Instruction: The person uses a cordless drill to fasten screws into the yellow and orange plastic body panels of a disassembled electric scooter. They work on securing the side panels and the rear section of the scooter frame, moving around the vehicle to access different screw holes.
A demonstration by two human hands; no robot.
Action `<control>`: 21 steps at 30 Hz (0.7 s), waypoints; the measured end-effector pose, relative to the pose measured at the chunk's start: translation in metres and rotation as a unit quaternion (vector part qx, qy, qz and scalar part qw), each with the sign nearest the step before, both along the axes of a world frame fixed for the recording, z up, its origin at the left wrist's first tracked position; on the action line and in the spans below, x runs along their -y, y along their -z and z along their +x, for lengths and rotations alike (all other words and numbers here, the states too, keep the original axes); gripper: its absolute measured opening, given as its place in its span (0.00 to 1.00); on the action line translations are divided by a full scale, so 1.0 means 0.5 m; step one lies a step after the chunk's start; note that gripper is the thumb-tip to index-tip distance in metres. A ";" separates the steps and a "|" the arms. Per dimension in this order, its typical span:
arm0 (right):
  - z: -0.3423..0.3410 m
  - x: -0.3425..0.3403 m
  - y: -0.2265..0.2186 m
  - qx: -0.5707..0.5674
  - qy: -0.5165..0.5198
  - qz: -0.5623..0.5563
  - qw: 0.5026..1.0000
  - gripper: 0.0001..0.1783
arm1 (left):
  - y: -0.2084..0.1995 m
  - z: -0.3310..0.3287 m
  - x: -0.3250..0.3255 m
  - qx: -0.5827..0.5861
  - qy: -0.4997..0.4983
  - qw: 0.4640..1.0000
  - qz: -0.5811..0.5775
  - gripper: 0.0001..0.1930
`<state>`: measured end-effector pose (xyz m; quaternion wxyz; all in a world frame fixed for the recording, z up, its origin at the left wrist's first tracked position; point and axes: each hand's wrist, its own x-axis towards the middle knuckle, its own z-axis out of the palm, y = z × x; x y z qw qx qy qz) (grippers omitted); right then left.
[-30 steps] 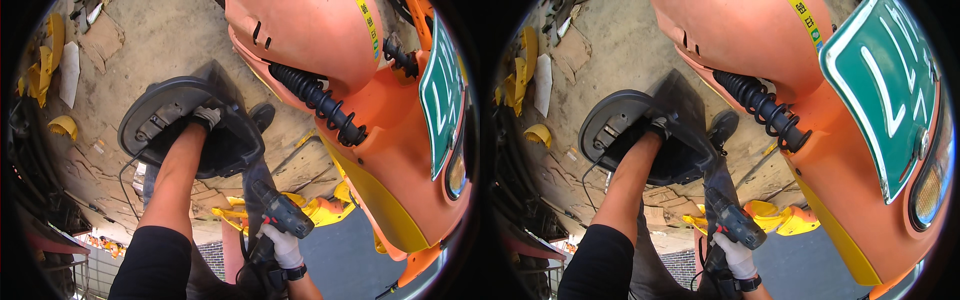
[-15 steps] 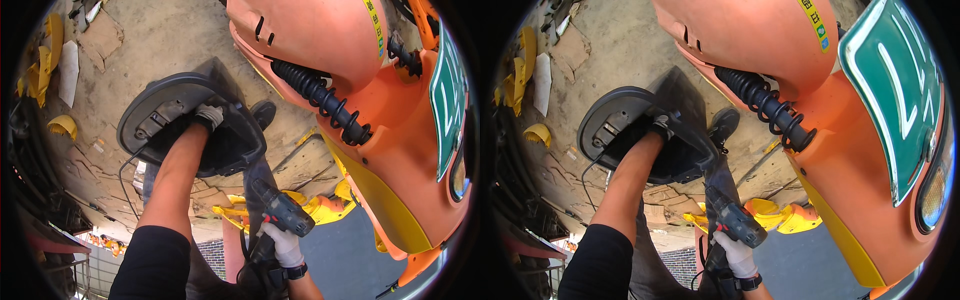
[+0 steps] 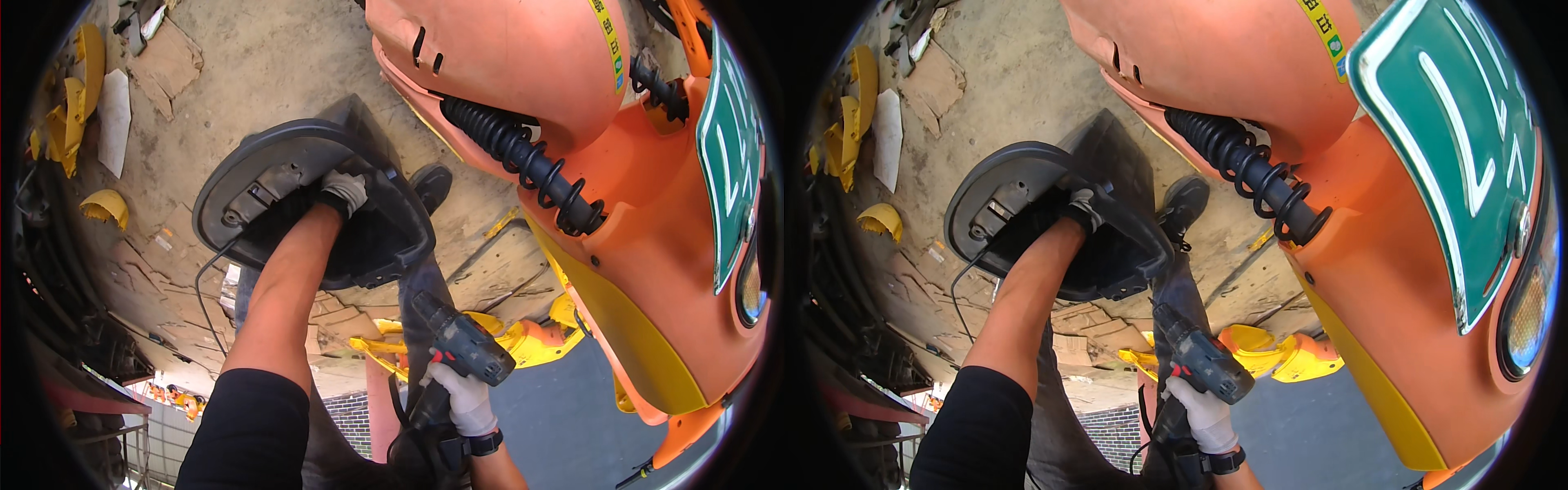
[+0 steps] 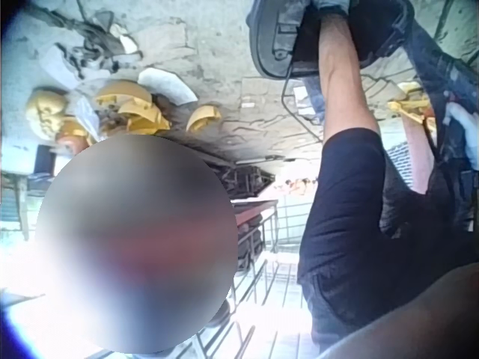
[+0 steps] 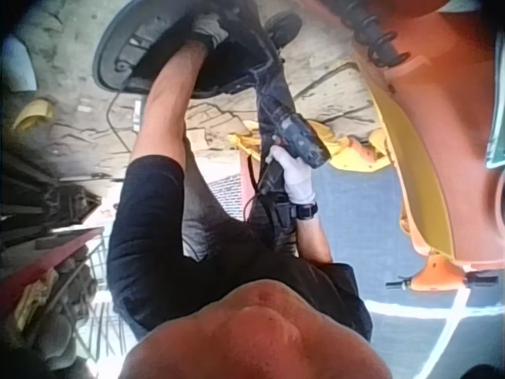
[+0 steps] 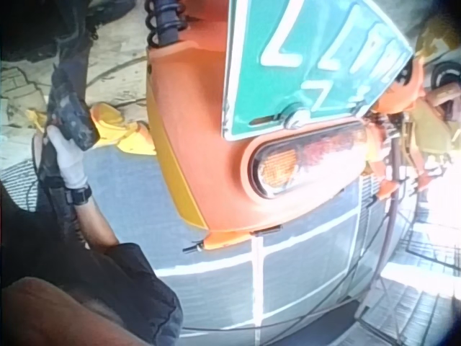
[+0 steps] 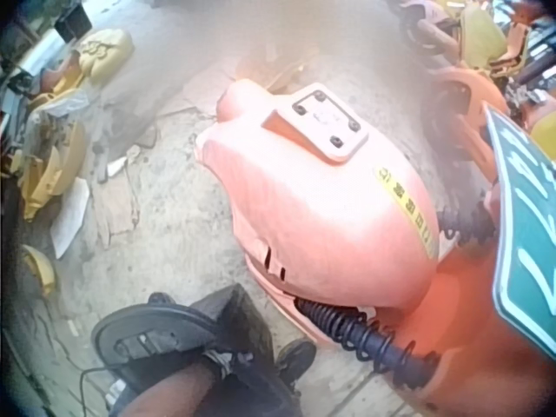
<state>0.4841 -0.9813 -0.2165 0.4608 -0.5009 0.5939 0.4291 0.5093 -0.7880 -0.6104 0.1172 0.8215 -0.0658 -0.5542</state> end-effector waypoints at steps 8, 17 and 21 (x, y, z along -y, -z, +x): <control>-0.006 0.004 0.000 0.009 0.001 0.005 1.000 0.17 | -0.038 0.049 0.021 -0.052 0.062 0.996 -0.039 0.21; 0.007 -0.003 -0.005 0.009 -0.004 0.008 1.000 0.10 | 0.009 0.001 0.030 -0.042 0.032 0.997 -0.059 0.26; -0.009 0.004 -0.001 0.025 0.013 -0.012 1.000 0.13 | -0.124 0.144 0.040 -0.129 0.120 0.983 -0.051 0.28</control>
